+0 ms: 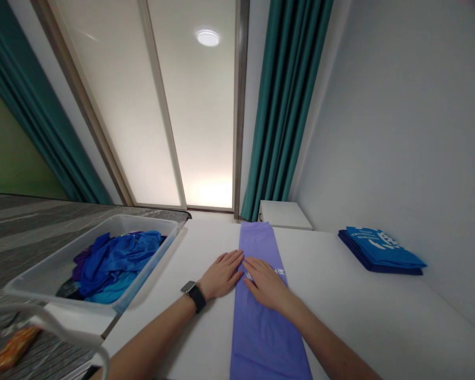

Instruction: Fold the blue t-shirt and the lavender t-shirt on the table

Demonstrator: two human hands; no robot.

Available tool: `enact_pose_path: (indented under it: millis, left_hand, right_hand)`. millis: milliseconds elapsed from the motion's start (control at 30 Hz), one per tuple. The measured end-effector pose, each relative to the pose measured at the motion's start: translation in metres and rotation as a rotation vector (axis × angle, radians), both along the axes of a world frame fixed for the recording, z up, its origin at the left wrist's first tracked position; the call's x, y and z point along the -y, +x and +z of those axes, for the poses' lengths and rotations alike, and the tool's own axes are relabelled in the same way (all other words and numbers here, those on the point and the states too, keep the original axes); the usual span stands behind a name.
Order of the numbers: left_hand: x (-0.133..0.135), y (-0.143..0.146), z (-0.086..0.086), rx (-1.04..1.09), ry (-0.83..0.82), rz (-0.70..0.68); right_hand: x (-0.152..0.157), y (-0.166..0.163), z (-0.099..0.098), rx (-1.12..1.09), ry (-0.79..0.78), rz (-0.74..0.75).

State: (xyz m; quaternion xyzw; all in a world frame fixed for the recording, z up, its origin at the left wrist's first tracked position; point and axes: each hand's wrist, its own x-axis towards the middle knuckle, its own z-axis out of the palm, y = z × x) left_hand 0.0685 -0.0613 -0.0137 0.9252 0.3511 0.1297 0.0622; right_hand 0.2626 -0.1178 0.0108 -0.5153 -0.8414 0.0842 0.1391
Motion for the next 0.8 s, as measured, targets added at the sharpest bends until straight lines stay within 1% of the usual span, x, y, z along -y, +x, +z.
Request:
enact_pose_path:
  millis: [100, 200, 300, 467, 633, 800]
  left_hand:
    - [-0.005, 0.001, -0.003, 0.006, 0.02, 0.012]
    - [-0.011, 0.002, -0.005, 0.0, 0.027, 0.025]
    - [-0.02, 0.004, -0.007, -0.007, 0.028, 0.042]
    - [-0.043, 0.012, -0.009, -0.007, 0.045, 0.073]
    - [-0.069, 0.022, -0.01, -0.014, 0.018, 0.101]
    - [-0.096, 0.03, -0.009, 0.119, -0.059, 0.181]
  right_hand:
    - [-0.007, -0.003, -0.011, -0.019, 0.019, 0.002]
    - [-0.006, -0.004, -0.022, -0.023, 0.042, 0.008]
    - [-0.005, -0.004, -0.029, -0.014, 0.061, 0.02]
    - [-0.005, -0.003, -0.029, 0.0, 0.055, 0.03]
    - [-0.004, -0.002, -0.027, -0.031, 0.04, 0.015]
    - [-0.004, -0.002, -0.027, -0.039, 0.039, 0.018]
